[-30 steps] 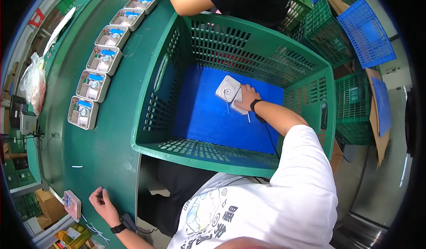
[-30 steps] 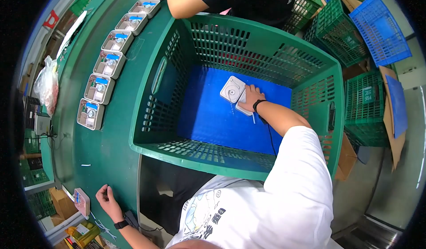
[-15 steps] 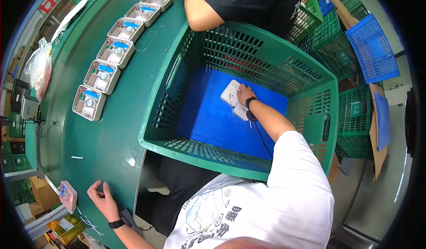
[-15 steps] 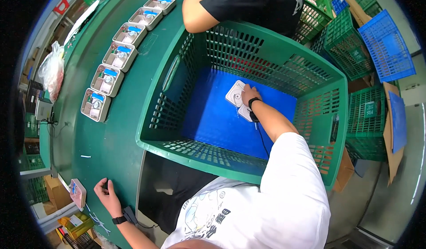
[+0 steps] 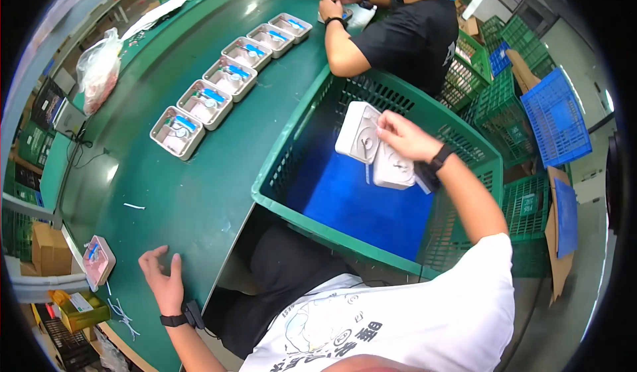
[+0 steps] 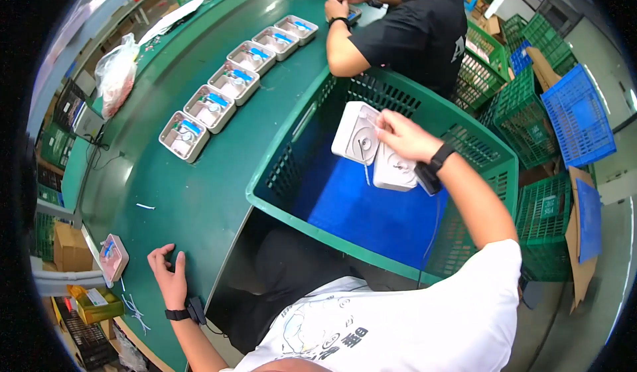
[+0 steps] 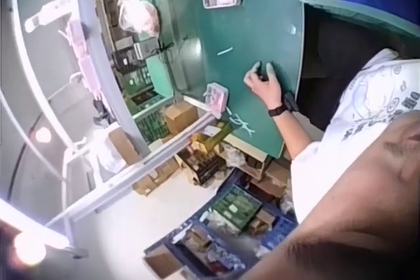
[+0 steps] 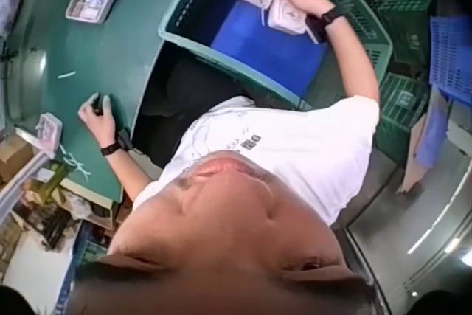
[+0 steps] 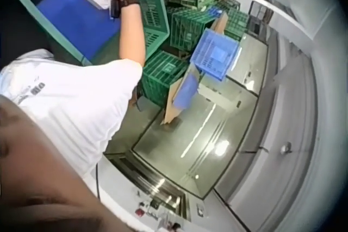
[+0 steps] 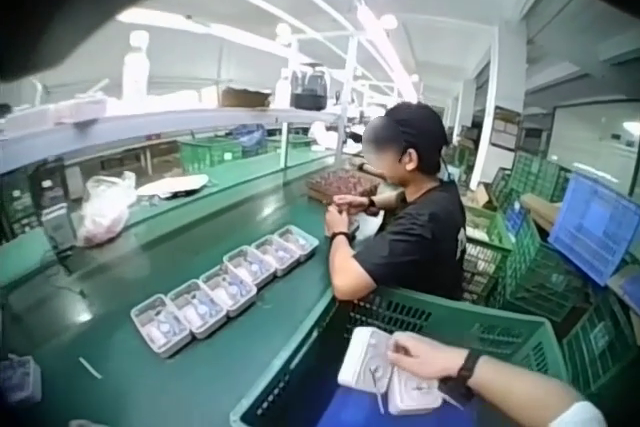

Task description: The person assembles a white electronic device by inserting a small component into the center, threading a white wire through the casing, and pressing the parts together. They place the completed unit into a green crate and repeat the process with several more devices.

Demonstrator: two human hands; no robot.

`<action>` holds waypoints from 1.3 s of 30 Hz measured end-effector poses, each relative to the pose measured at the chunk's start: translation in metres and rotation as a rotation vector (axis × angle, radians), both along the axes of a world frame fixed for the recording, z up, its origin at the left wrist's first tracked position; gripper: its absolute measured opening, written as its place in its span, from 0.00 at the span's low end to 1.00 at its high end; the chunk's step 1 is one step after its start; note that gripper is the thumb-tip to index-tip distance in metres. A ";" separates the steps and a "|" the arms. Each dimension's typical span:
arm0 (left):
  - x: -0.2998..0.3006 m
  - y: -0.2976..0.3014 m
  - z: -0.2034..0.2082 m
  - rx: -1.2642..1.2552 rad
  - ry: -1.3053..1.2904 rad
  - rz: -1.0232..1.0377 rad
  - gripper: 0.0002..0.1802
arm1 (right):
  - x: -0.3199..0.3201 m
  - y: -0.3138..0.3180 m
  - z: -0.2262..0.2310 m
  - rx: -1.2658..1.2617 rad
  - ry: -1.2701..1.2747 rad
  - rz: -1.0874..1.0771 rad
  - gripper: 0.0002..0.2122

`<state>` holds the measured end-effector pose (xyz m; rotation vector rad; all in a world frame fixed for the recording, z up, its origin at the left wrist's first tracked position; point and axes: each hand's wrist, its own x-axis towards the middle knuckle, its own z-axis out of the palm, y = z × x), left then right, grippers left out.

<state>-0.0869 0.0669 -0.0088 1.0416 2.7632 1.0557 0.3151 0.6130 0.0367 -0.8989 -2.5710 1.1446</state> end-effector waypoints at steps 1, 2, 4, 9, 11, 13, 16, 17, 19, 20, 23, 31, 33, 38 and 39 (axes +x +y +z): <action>0.003 0.000 0.001 0.002 -0.009 -0.005 0.19 | -0.011 -0.004 0.036 -0.087 0.012 0.085 0.08; 0.006 -0.002 0.002 0.015 -0.007 0.014 0.19 | -0.028 -0.013 0.071 -0.074 0.013 0.105 0.08; 0.010 -0.006 0.006 0.009 0.003 -0.014 0.19 | -0.075 -0.042 0.128 -0.126 0.015 0.339 0.07; 0.037 -0.005 0.017 0.233 -0.218 -0.034 0.21 | -0.215 -0.147 0.190 0.066 -0.119 0.775 0.09; 0.050 0.004 0.016 0.321 -0.341 -0.027 0.26 | -0.264 -0.190 0.190 0.217 -0.307 0.892 0.12; 0.068 0.005 0.028 0.405 -0.355 0.087 0.29 | -0.317 -0.228 0.163 0.302 -0.292 1.010 0.13; 0.088 -0.007 0.034 0.489 -0.208 0.235 0.33 | -0.385 -0.281 0.109 0.475 -0.249 1.116 0.15; 0.093 -0.010 0.031 0.472 -0.058 0.284 0.35 | -0.405 -0.296 0.084 0.486 -0.234 1.146 0.15; 0.100 -0.002 0.034 0.457 0.096 0.336 0.36 | -0.430 -0.314 0.049 0.468 -0.278 1.036 0.17; 0.105 0.001 0.038 0.382 0.195 0.286 0.37 | -0.435 -0.327 0.048 0.475 -0.273 1.065 0.17; 0.109 0.016 0.046 0.241 0.313 0.185 0.38 | -0.425 -0.348 0.051 -0.009 -0.588 0.748 0.20; 0.086 0.006 0.043 -0.053 0.337 -0.189 0.33 | -0.408 -0.341 0.051 0.486 -0.350 0.781 0.19; 0.078 -0.009 0.050 -0.102 0.312 -0.331 0.29 | -0.407 -0.330 0.026 0.526 -0.051 0.849 0.20; 0.060 -0.064 0.044 -0.135 0.288 -0.382 0.28 | -0.411 -0.305 -0.018 0.399 0.474 1.018 0.28; 0.063 -0.073 0.044 -0.172 0.278 -0.286 0.28 | -0.408 -0.304 -0.021 0.310 0.413 1.050 0.30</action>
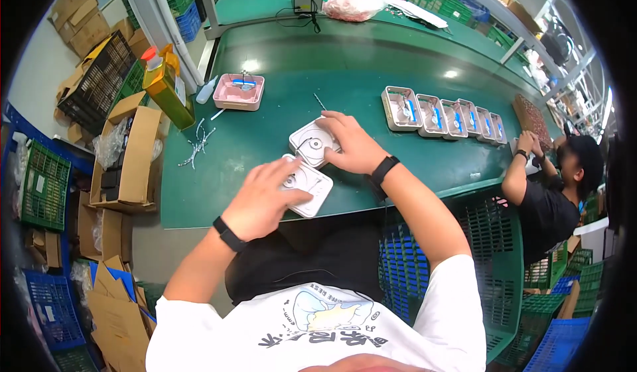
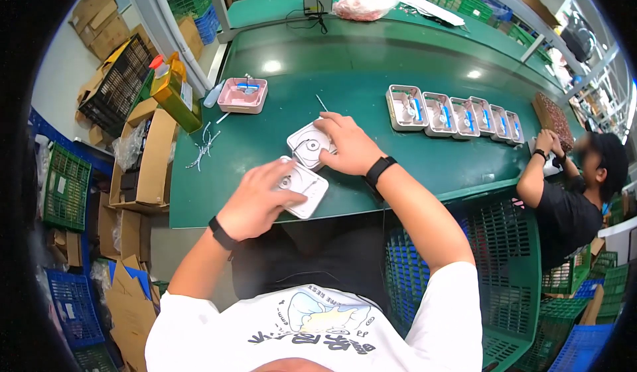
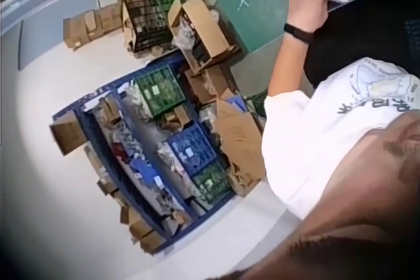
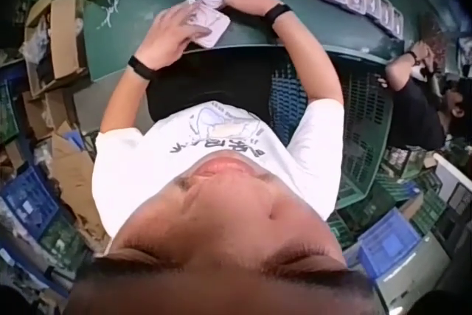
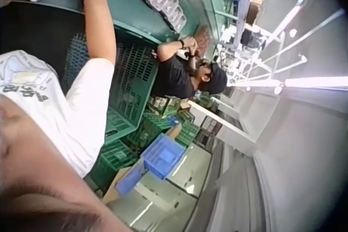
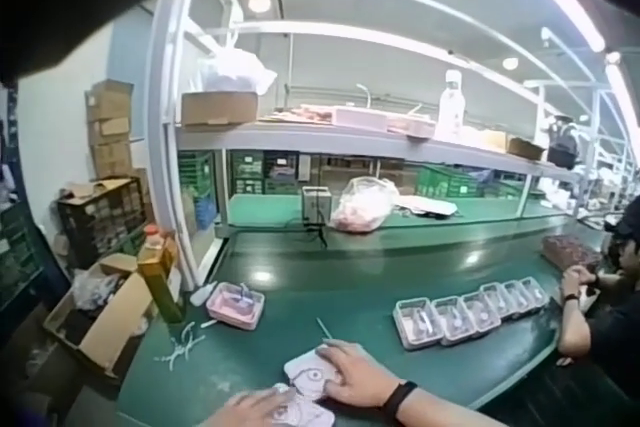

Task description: The person assembles a white electronic device by inserting a small component into the center, threading a white wire through the casing, and pressing the parts together. They place the completed unit into a green crate and repeat the process with several more devices.

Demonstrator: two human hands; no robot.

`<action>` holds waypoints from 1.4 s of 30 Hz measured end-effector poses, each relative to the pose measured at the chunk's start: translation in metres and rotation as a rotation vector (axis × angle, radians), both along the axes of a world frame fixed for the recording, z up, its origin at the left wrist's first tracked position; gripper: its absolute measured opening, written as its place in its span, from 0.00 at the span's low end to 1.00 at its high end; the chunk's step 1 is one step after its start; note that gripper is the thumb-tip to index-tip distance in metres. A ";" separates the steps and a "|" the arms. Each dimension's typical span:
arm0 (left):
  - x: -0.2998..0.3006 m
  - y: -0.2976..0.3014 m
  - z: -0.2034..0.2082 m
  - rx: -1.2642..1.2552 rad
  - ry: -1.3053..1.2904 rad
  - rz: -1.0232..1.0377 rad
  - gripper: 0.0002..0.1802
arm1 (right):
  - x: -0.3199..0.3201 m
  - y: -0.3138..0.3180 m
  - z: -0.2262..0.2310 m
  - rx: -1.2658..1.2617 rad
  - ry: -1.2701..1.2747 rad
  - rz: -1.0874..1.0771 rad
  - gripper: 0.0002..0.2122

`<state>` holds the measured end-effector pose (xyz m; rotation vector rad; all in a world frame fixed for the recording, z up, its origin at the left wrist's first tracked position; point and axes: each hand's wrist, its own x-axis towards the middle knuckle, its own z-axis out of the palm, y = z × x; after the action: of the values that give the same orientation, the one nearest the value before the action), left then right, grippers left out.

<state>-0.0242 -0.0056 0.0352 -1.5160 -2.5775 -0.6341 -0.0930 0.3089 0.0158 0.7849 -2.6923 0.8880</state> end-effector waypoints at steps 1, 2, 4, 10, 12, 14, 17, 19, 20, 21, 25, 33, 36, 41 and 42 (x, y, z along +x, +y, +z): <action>0.005 -0.006 0.001 -0.023 0.003 0.098 0.28 | 0.002 0.001 -0.001 -0.002 -0.004 0.005 0.30; 0.012 -0.011 0.002 -0.050 0.003 0.201 0.29 | 0.005 -0.004 0.006 0.027 -0.022 -0.067 0.30; 0.035 0.001 0.008 0.047 -0.068 0.268 0.28 | 0.012 -0.011 0.019 0.090 -0.053 -0.217 0.30; 0.015 0.006 0.001 0.101 -0.115 0.390 0.22 | 0.029 -0.016 0.034 0.141 -0.214 -0.380 0.32; -0.007 -0.005 0.001 0.050 -0.067 0.396 0.22 | 0.032 -0.017 0.044 0.151 -0.370 -0.456 0.33; -0.028 -0.016 0.005 -0.002 -0.021 0.399 0.22 | 0.032 -0.016 0.041 0.172 -0.382 -0.474 0.34; -0.056 -0.029 0.018 -0.104 -0.120 0.308 0.23 | 0.028 -0.017 0.040 0.206 -0.403 -0.504 0.35; -0.066 -0.019 0.027 -0.079 -0.111 0.308 0.25 | 0.027 -0.016 0.050 0.231 -0.527 -0.467 0.33; -0.070 -0.009 0.030 -0.047 -0.105 0.308 0.27 | 0.026 -0.016 0.051 0.244 -0.591 -0.451 0.32; -0.076 -0.001 0.031 -0.014 -0.101 0.309 0.29 | 0.025 -0.017 0.046 0.241 -0.597 -0.459 0.32; -0.099 0.030 0.025 -0.032 -0.163 0.301 0.38 | 0.019 -0.024 0.021 0.065 -0.211 -0.340 0.26; -0.107 -0.003 0.017 0.034 -0.261 0.197 0.44 | 0.001 -0.024 -0.001 -0.141 -0.024 -0.013 0.19; -0.101 -0.001 0.019 0.016 -0.241 0.201 0.44 | -0.003 -0.021 0.013 -0.082 -0.215 -0.094 0.14; -0.096 0.004 0.017 0.023 -0.221 0.228 0.45 | -0.006 -0.010 0.021 -0.255 -0.347 -0.132 0.09; -0.096 0.005 0.017 0.024 -0.228 0.231 0.45 | -0.006 -0.004 0.023 -0.232 -0.290 -0.133 0.09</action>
<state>-0.1202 -0.0002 0.0518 -1.1744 -2.8416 -0.8490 -0.0987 0.3046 0.0385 0.4518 -2.7668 1.3391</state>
